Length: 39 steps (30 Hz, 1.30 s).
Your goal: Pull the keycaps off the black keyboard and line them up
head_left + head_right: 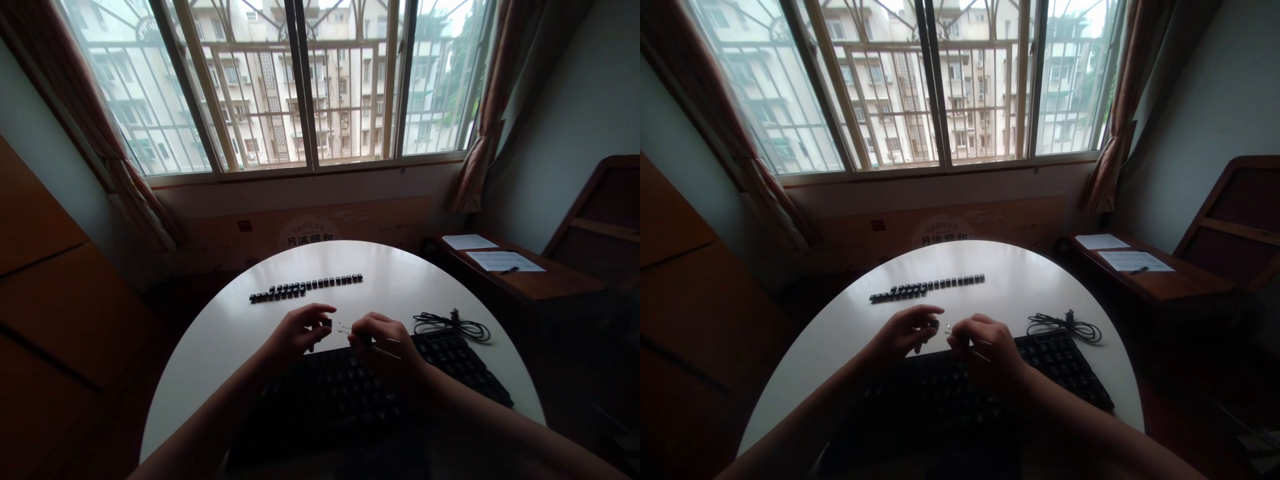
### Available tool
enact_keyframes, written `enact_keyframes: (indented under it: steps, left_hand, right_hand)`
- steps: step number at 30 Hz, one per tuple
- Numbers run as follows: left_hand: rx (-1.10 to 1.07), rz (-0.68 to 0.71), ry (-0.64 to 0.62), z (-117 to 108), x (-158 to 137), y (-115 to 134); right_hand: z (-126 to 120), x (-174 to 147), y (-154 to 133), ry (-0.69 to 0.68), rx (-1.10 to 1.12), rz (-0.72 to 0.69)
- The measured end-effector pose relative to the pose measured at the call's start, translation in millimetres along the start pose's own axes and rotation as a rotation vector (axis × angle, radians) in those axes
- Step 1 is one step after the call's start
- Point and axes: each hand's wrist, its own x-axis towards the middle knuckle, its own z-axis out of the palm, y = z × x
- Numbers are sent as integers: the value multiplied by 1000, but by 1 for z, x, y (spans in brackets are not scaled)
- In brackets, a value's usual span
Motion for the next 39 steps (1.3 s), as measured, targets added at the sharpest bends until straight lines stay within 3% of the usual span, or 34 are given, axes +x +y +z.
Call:
enact_keyframes:
  steps: [4,9,13,17,20,25,39]
  left_hand:
    - [94,22,173,-17,7,-4]
    - [140,49,328,-60,39,-12]
    - [397,119,372,-79,71,-32]
    - [758,192,346,-79,89,-65]
    - [899,176,338,-73,92,-90]
    - [932,127,360,-64,90,-112]
    - [962,85,397,-64,91,-124]
  right_hand:
    - [-6,1,4,46,29,35]
    - [-7,1,9,32,36,36]
    - [-4,0,12,25,7,38]
    - [-2,-1,15,1,-30,39]
    - [0,-1,15,-19,-47,50]
    - [3,0,12,-58,-39,69]
    - [9,-2,11,-93,-58,74]
